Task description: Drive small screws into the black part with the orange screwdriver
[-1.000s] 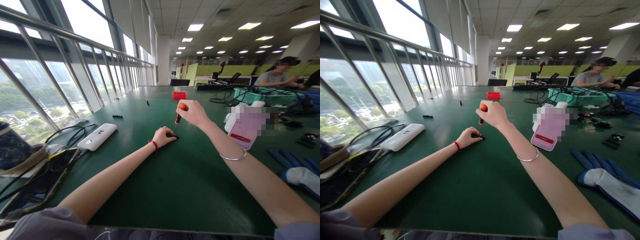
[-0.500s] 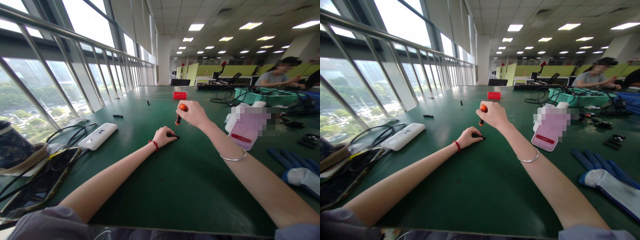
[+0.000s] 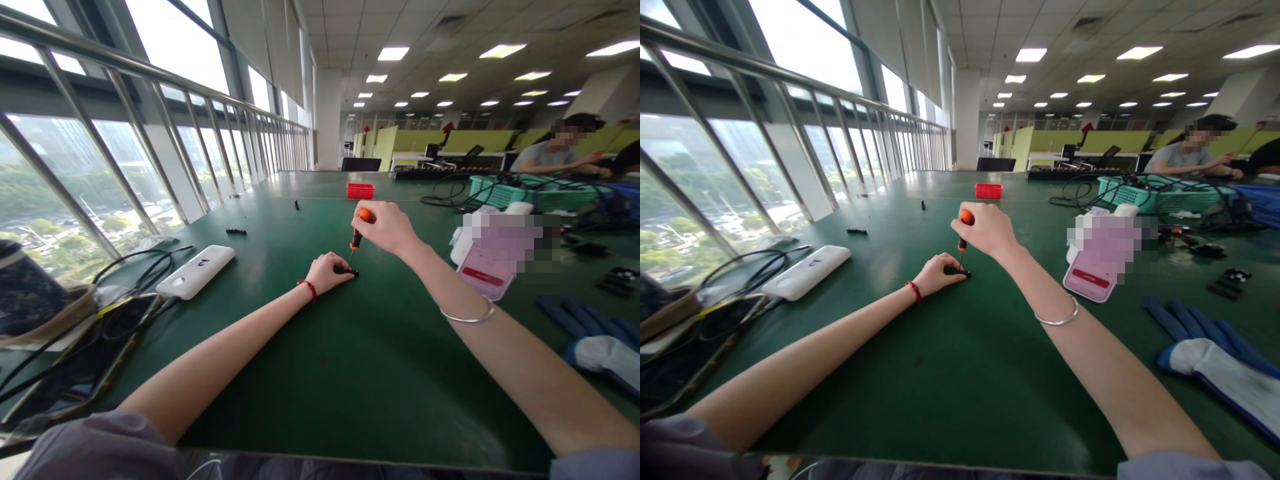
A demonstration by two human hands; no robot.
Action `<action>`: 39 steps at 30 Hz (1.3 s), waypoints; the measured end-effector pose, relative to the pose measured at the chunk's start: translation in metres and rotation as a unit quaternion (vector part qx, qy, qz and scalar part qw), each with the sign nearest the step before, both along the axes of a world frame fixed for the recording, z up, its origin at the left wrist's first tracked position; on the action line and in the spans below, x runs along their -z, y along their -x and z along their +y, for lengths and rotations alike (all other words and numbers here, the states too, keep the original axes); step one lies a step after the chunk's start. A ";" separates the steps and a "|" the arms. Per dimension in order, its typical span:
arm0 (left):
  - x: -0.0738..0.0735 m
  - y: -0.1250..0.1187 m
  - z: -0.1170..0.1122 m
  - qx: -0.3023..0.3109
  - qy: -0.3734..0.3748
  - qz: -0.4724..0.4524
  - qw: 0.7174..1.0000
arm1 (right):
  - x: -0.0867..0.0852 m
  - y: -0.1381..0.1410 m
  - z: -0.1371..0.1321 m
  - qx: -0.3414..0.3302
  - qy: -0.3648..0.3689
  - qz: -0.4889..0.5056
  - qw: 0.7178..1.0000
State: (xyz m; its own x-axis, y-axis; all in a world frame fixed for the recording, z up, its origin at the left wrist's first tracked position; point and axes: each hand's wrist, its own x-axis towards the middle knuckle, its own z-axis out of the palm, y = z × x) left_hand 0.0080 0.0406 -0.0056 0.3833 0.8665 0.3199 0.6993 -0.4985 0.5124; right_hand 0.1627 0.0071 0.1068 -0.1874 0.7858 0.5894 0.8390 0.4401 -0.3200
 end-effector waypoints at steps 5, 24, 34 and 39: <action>0.000 0.000 0.001 0.000 0.001 0.003 1.000 | 0.000 -0.001 0.001 0.002 -0.020 0.000 1.000; 0.000 0.000 0.000 0.001 -0.002 0.000 1.000 | 0.001 -0.001 0.003 0.004 -0.022 0.008 1.000; -0.001 0.000 0.000 -0.001 0.002 0.004 1.000 | 0.000 0.001 -0.001 0.014 -0.006 -0.035 0.999; 0.000 0.000 0.000 0.000 0.003 0.003 1.000 | -0.001 0.004 -0.005 0.021 0.007 -0.028 0.999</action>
State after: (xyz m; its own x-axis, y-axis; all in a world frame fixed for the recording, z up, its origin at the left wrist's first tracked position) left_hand 0.0083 0.0401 -0.0052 0.3843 0.8686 0.3129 0.7025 -0.4950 0.5113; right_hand 0.1586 0.0024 0.1080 -0.1872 0.8018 0.5675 0.8734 0.4002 -0.2773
